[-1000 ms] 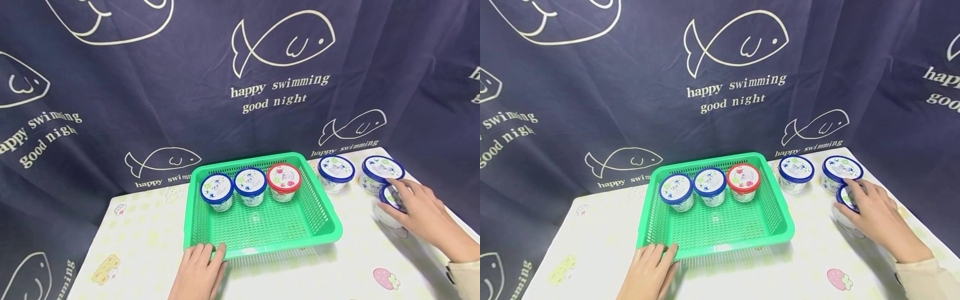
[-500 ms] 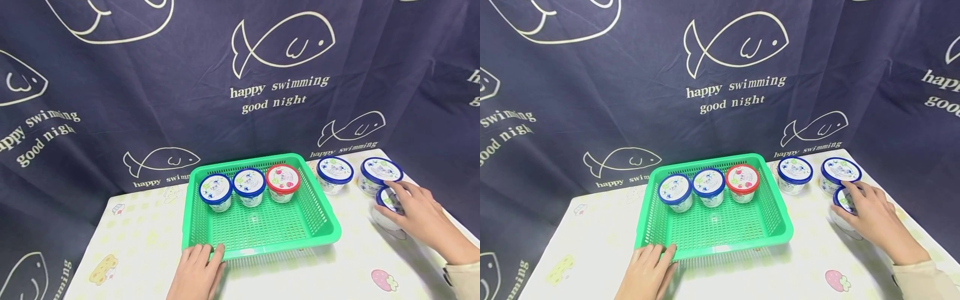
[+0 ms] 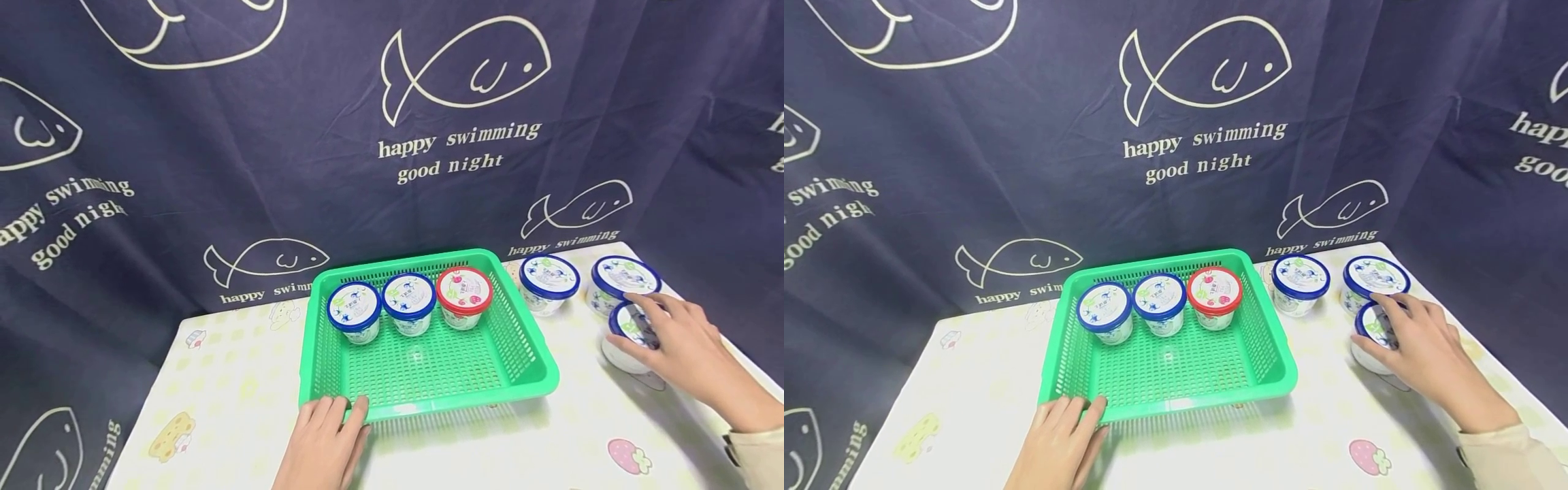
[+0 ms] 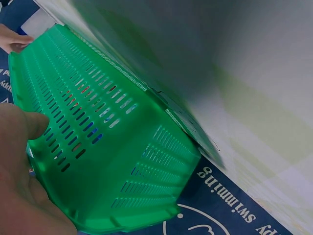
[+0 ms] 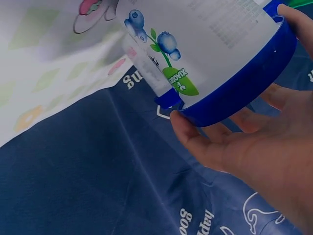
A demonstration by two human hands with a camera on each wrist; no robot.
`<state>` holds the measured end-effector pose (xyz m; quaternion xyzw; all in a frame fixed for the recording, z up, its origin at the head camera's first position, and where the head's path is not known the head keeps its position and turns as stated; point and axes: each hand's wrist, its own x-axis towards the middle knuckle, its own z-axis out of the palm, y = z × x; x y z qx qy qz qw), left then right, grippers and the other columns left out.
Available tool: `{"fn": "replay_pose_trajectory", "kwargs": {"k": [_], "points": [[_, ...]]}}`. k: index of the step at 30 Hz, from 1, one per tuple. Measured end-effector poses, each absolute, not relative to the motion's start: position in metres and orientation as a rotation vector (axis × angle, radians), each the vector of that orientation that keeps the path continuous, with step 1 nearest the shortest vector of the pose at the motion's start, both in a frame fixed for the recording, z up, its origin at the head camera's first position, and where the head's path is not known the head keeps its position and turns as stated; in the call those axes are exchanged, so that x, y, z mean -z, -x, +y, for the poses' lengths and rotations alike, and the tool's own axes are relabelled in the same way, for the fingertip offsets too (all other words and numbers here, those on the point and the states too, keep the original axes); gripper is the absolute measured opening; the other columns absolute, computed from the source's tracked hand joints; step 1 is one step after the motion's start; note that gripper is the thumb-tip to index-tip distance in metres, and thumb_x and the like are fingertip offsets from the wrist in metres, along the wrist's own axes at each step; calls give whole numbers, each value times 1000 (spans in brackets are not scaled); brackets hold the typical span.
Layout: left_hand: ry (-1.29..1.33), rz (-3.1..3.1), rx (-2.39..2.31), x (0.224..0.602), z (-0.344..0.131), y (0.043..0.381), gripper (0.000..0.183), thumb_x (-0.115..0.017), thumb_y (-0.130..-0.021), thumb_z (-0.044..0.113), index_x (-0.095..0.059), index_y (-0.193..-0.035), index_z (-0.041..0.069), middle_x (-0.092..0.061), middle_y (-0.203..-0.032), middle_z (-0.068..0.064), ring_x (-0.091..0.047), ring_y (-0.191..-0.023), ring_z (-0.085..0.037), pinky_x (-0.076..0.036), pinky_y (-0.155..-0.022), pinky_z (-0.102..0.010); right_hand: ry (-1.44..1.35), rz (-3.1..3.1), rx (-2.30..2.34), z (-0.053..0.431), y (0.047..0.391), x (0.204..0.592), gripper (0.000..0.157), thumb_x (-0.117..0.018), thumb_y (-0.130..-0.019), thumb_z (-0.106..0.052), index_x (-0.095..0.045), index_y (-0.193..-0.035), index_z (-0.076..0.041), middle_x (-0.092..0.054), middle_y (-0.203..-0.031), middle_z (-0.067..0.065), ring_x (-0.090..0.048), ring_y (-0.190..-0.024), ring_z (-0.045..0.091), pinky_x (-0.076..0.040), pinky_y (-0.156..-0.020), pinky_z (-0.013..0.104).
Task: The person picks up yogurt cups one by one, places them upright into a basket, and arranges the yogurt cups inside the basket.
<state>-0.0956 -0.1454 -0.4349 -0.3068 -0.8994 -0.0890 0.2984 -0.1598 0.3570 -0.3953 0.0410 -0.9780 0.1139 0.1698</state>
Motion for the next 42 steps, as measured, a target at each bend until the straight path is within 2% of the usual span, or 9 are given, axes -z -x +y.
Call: {"fn": "replay_pose_trajectory", "kwargs": {"k": [9,19,30,42], "points": [[805,-2398,235,435,-145,96,37,-32,-95,36,-60,-105,13,-50,-81,-1,-45,-71,-19,-34,-69,-36,-189,-2716,-324,338,156,382,72,-71,-66,-50,-50,-121,-9,-45,-118,24,-33,-103,53,-27,-68,64],[806,-2409,238,434,-146,95,35,-34,-94,35,-59,-106,14,-50,-81,-1,-45,-72,-20,-34,-69,-36,-308,-2612,-297,316,157,364,71,-76,-60,-47,-55,-116,-8,-48,-115,16,-38,-96,46,-29,-68,59],[808,-2398,239,434,-146,95,36,-34,-94,34,-60,-106,13,-49,-80,-1,-45,-71,-20,-34,-69,-36,-370,-2578,-382,298,156,346,86,-78,-59,-42,-43,-132,-15,-47,-124,17,-38,-103,45,-26,-80,59],[802,-2389,234,435,-144,96,37,-32,-94,35,-59,-106,14,-50,-82,-1,-45,-72,-20,-34,-69,-36,-430,-2550,-388,280,158,323,83,-79,-59,-39,-45,-131,-17,-49,-119,10,-38,-104,42,-26,-76,58]]}}
